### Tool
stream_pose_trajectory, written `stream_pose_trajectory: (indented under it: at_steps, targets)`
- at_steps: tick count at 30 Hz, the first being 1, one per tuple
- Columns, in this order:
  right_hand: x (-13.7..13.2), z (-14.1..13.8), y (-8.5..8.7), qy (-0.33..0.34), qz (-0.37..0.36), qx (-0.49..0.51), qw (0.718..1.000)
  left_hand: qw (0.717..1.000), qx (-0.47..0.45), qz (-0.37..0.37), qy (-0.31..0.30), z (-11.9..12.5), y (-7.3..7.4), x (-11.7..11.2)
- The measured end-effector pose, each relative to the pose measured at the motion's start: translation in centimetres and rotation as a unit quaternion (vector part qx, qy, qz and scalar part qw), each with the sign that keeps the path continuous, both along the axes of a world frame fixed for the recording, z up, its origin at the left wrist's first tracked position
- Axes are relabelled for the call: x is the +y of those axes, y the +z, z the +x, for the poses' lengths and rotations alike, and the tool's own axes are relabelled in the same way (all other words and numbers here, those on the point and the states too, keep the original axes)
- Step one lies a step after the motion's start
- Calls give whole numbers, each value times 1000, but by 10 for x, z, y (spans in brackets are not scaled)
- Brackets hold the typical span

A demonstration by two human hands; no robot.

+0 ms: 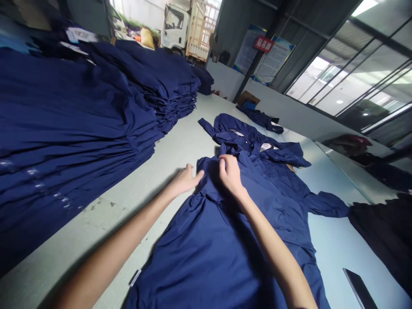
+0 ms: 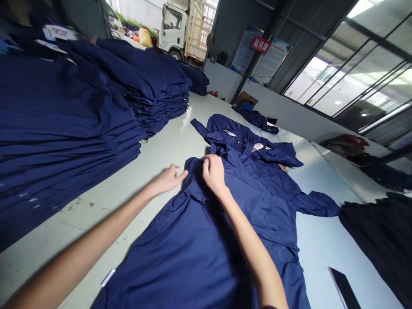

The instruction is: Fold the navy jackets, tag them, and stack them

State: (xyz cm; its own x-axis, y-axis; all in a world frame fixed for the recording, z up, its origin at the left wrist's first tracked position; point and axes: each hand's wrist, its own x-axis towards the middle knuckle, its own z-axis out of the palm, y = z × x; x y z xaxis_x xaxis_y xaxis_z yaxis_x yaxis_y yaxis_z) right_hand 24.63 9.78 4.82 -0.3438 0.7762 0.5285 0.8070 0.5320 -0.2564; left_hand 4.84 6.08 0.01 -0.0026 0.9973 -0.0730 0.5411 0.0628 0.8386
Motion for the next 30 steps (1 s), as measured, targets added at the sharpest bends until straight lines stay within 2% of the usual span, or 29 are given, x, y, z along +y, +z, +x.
stream_pose_trajectory:
  at_steps: [2, 3, 5, 7, 9, 11, 13, 15, 17, 19, 22, 25, 28, 30]
  targets:
    - [-37, 14, -15, 52, -18, -35, 998, 996, -32, -10, 79, 15, 2, 33]
    - [-53, 19, -25, 70, -44, -63, 995, 994, -47, -19, 94, 24, 3, 49]
    - [-77, 25, -43, 89, -105, -98, 986, 993, -67, -25, 94, 42, 3, 71]
    - [-90, 31, -53, 104, -151, -98, 978, 993, -78, -20, 84, 50, 0, 81]
    - [-94, 43, -51, 116, -152, -73, 979, 993, -84, -14, 82, 45, -5, 84]
    - [-89, 67, -37, 104, -113, -42, 987, 993, -79, -1, 86, 34, -8, 85]
    - [-74, 98, -16, 41, -71, -8, 997, 993, -67, 25, 94, 25, -6, 89]
    - [-45, 128, 6, -59, -62, 28, 996, 992, -60, 60, 92, 29, 1, 97]
    - [-5, 150, 24, -155, -94, 57, 982, 991, -66, 91, 74, 45, 11, 111]
    - [36, 159, 34, -209, -134, 75, 966, 990, -82, 104, 52, 71, 20, 130]
    - [86, 155, 33, -219, -170, 86, 957, 989, -110, 91, 41, 110, 29, 159]
    - [114, 146, 26, -192, -200, 88, 957, 986, -143, 77, 35, 138, 34, 183]
    - [123, 146, 29, -167, -195, 104, 961, 980, -182, 85, 13, 155, 47, 195]
    - [113, 159, 38, -156, -165, 141, 964, 972, -211, 107, 5, 159, 63, 193]
